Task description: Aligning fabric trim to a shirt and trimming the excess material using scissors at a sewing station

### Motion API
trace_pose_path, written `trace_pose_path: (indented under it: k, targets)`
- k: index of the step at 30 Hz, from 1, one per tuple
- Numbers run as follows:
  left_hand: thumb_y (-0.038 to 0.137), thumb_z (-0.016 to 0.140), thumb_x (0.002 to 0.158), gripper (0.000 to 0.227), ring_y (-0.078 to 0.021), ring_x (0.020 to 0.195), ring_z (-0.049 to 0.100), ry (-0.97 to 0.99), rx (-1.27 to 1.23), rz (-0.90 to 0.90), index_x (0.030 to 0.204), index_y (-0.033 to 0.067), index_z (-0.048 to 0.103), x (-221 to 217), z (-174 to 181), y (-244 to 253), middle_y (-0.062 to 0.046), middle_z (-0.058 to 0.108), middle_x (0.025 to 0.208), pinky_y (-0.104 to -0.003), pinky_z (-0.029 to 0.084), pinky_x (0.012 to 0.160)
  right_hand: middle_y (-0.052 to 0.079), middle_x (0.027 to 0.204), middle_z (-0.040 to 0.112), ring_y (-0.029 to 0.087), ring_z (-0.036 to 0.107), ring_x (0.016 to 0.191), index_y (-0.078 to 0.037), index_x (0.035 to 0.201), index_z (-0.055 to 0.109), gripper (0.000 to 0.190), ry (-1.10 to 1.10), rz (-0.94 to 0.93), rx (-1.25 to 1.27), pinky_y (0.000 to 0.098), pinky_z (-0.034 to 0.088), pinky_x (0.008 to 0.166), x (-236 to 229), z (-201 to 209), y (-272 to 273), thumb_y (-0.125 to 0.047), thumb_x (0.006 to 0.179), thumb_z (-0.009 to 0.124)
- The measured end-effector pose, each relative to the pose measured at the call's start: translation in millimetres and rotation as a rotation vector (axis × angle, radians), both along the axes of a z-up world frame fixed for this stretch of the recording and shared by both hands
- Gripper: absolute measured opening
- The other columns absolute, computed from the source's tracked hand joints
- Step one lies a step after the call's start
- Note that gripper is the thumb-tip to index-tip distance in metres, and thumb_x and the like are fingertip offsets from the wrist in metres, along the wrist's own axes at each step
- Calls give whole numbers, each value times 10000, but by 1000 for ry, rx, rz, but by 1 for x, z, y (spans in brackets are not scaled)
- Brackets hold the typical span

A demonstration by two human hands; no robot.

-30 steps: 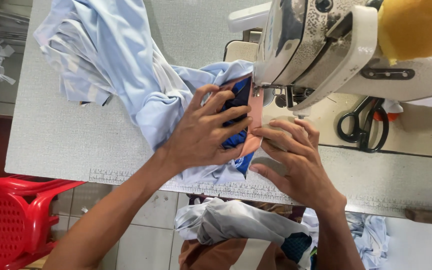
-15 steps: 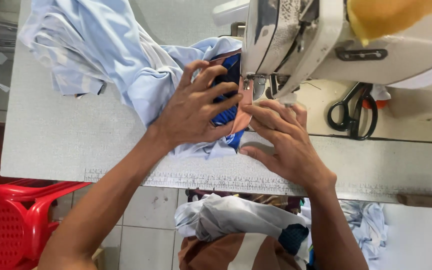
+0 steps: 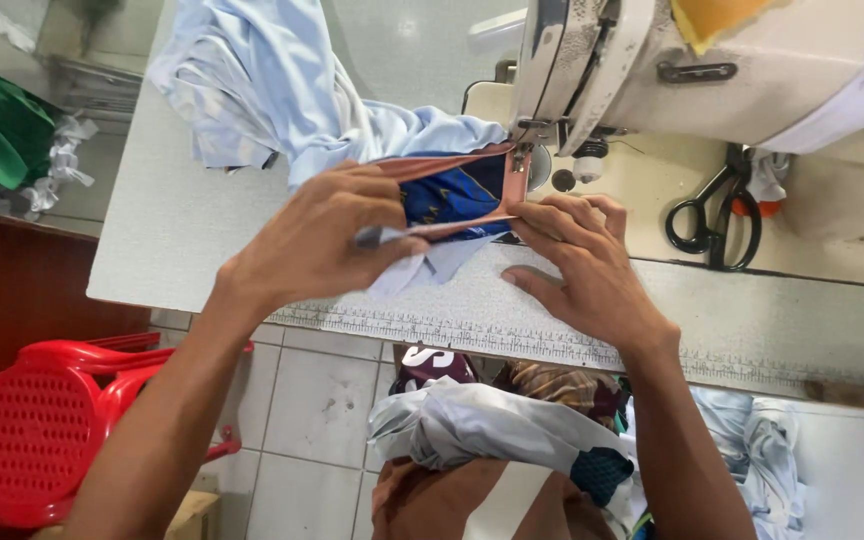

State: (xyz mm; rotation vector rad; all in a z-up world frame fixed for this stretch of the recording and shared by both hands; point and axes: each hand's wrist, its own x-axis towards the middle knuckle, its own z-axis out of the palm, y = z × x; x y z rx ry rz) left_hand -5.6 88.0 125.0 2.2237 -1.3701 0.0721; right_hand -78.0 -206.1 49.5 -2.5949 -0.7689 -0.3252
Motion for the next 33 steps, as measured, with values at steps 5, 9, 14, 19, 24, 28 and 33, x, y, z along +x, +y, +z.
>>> trace_pose_path:
  k: [5, 9, 14, 19, 24, 28, 33]
  targets:
    - [236, 727, 949, 155, -165, 884, 661, 73, 80, -181, 822, 153, 762, -50, 47, -18, 18, 761, 804, -422, 381, 1080, 28, 1410, 651, 268, 538, 1268, -104, 1338, 690, 473, -85, 4, -14, 485, 259, 1099, 1, 5, 5, -408, 977, 658]
    - [236, 651, 961, 284, -250, 827, 624, 99, 103, -250, 737, 61, 646, -66, 51, -25, -47, 686, 815, -444, 370, 970, 47, 1348, 691, 271, 560, 1302, -89, 1187, 742, 294, -139, 84, 63, 487, 278, 1089, -1, 11, 16, -272, 958, 717]
    - [218, 684, 782, 117, -166, 891, 683, 159, 231, -202, 767, 116, 741, -62, 58, -25, -9, 752, 810, -527, 234, 1159, 87, 1192, 707, 254, 668, 1110, -60, 1040, 656, 141, -15, 294, 372, 431, 354, 1068, -25, 53, 35, -170, 972, 712]
    - [340, 756, 834, 264, -210, 894, 689, 143, 113, -227, 774, 85, 729, -56, 66, -29, -18, 775, 905, -487, 261, 1008, 94, 1084, 738, 255, 671, 932, -2, 1183, 666, 334, -71, 312, 373, 454, 451, 1039, -34, 77, 42, -199, 941, 786]
    - [306, 717, 811, 259, -217, 796, 638, 146, 105, -256, 688, 88, 649, -58, 61, -35, -1, 669, 715, -488, 244, 1022, 80, 1077, 760, 253, 709, 969, -13, 1095, 730, 144, -159, 359, 228, 465, 459, 1030, -43, 90, 35, -89, 976, 705]
    - [307, 631, 818, 290, -178, 939, 719, 239, 97, -340, 633, 92, 695, -63, 45, -50, -30, 803, 845, -599, 195, 1111, 82, 1154, 756, 309, 699, 1074, -45, 1121, 735, 245, -188, 309, 140, 511, 475, 1050, -64, 77, 25, -129, 1021, 527]
    - [147, 646, 815, 207, -283, 811, 640, 152, -317, -315, 643, 75, 556, -39, -45, -78, -71, 637, 754, -436, 370, 949, 21, 1037, 778, 214, 744, 1014, -89, 941, 770, 96, -154, 126, 294, 486, 439, 1069, -90, 17, 30, -101, 940, 674]
